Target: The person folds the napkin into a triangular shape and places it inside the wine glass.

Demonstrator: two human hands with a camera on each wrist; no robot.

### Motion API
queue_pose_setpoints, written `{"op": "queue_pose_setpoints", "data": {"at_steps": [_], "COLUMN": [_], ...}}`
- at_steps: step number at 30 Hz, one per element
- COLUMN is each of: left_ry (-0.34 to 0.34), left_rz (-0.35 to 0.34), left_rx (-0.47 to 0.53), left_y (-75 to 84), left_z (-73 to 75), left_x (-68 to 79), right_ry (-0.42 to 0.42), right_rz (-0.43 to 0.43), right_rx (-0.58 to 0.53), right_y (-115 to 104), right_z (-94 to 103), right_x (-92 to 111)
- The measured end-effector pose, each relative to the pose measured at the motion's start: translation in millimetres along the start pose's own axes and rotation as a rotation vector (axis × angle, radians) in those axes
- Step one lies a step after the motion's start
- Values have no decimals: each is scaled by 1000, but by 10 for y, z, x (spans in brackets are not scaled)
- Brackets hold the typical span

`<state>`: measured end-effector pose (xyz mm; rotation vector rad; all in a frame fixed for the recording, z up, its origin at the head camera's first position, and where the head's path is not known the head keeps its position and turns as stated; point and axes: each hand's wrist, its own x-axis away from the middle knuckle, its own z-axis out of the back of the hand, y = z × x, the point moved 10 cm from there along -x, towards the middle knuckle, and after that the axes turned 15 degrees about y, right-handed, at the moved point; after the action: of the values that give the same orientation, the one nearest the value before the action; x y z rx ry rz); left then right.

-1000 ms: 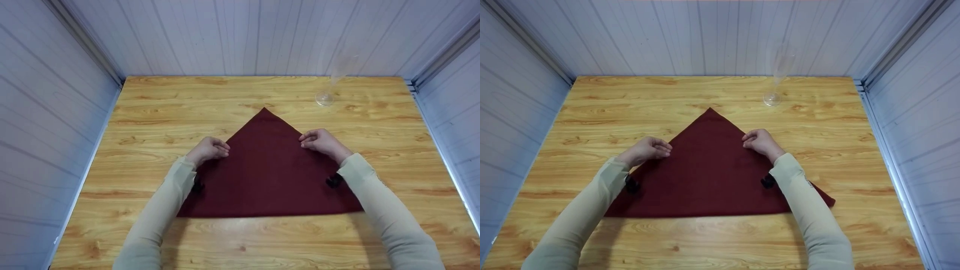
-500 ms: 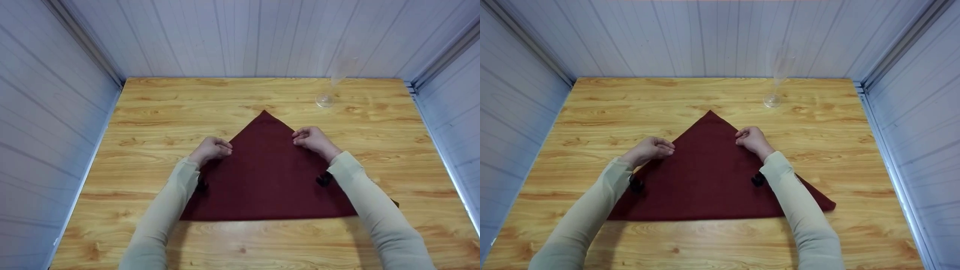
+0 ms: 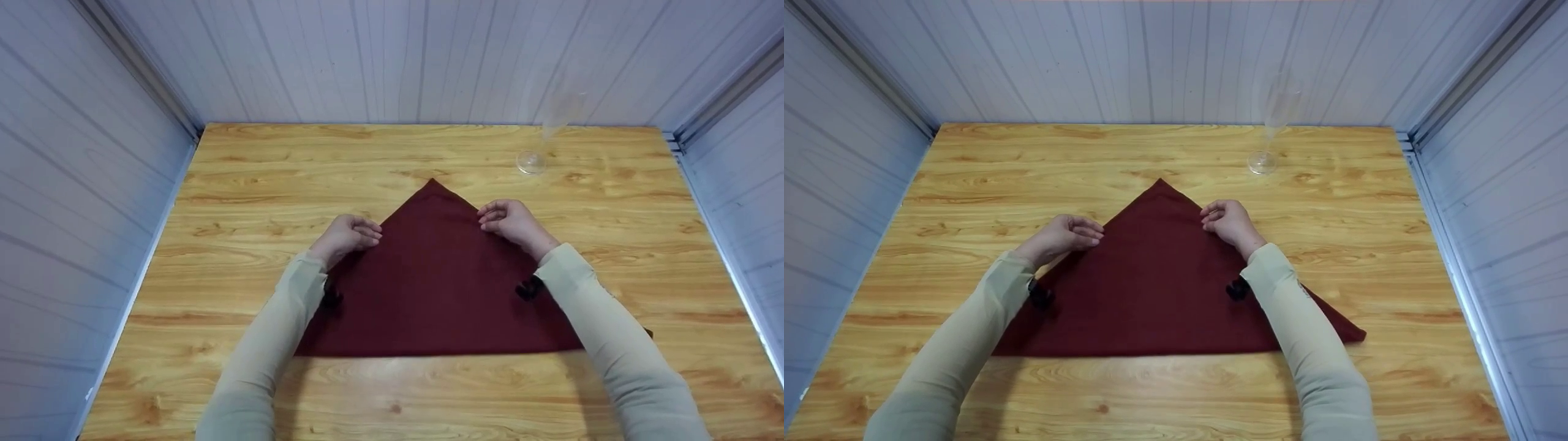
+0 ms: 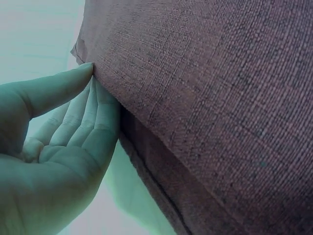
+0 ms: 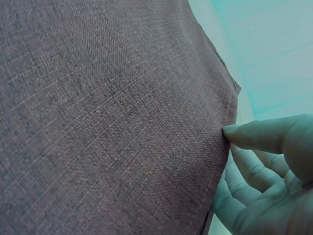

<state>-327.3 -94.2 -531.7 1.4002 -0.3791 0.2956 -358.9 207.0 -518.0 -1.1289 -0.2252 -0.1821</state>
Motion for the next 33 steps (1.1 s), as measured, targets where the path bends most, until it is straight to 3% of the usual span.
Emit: {"op": "queue_pose_setpoints", "data": {"at_steps": [3, 11, 18, 33], "left_ry": [6, 14, 25, 27], "left_rz": [-6, -10, -16, 41], "left_rx": [47, 51, 46, 68], "left_y": [47, 97, 90, -2], "left_z": [9, 50, 74, 77], "left_x": [4, -38, -77, -129], "right_ry": [2, 32, 101, 90], "right_rz": [0, 50, 82, 4], "right_rx": [-15, -31, -58, -46], "right_y": [-95, -369, -128, 17], "right_z": [17, 55, 74, 27], "right_x": [22, 143, -93, -156]}}
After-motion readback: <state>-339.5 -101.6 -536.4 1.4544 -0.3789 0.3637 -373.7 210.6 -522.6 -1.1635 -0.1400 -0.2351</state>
